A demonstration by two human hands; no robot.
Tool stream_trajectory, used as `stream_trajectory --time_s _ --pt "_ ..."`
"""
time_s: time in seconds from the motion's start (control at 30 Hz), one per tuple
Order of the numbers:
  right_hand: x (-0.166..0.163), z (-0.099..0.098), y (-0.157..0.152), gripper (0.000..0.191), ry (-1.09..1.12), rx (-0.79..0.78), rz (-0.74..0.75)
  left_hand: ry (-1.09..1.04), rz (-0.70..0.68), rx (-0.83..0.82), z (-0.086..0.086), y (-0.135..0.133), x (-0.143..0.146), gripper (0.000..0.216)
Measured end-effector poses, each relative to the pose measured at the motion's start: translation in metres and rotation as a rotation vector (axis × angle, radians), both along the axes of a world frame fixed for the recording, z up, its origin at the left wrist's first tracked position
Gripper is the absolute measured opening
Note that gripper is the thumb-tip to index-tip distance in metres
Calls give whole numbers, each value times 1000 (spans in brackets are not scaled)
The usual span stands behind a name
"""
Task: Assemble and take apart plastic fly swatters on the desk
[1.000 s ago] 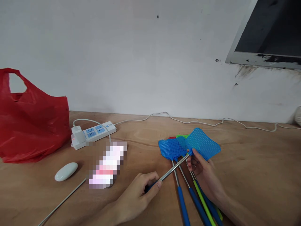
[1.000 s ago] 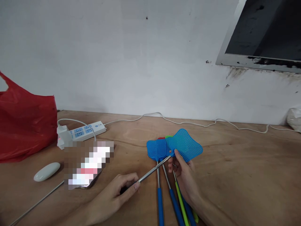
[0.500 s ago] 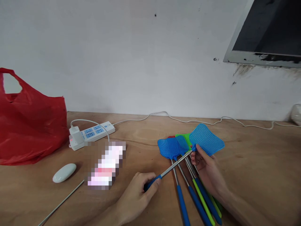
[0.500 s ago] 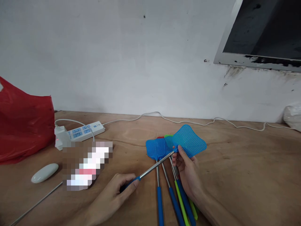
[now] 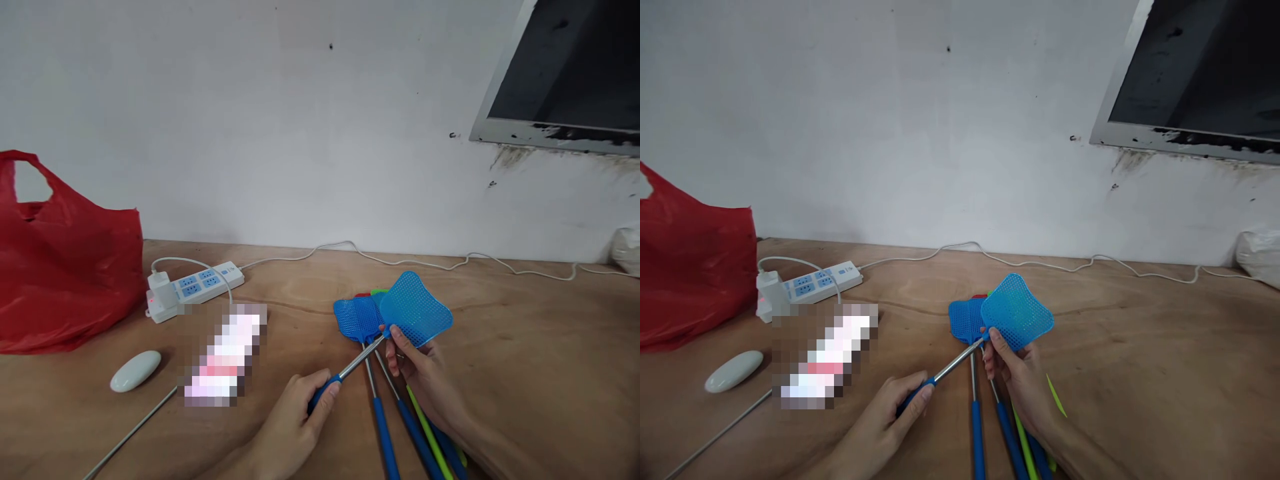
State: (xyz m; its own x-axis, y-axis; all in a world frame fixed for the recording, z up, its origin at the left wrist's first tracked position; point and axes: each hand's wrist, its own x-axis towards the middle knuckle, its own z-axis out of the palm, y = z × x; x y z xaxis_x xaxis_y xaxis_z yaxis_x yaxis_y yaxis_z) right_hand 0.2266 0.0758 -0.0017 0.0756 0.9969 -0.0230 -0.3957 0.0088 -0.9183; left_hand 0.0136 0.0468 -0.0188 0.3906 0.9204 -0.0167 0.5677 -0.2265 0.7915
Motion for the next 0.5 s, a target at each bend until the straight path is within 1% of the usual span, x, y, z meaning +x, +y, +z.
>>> stream_trajectory --time_s 0.13,0.27,0.33,0.4,0.47,0.5 --pt "-2 1 -3 36 -21 3 51 -22 -43 17 6 -1 1 42" --pt "-4 3 -5 35 -69 4 54 -38 -68 58 11 -1 2 38" --pt "-3 4 -4 35 -86 6 46 -30 -36 93 11 1 2 37" --pt "-1 4 -1 36 -88 6 23 -23 30 129 11 5 1 36" --pt "2 5 2 42 -91 5 -28 -17 107 155 11 9 -2 36" --pt "3 5 4 49 -99 4 -58 -15 138 157 11 12 -5 36"
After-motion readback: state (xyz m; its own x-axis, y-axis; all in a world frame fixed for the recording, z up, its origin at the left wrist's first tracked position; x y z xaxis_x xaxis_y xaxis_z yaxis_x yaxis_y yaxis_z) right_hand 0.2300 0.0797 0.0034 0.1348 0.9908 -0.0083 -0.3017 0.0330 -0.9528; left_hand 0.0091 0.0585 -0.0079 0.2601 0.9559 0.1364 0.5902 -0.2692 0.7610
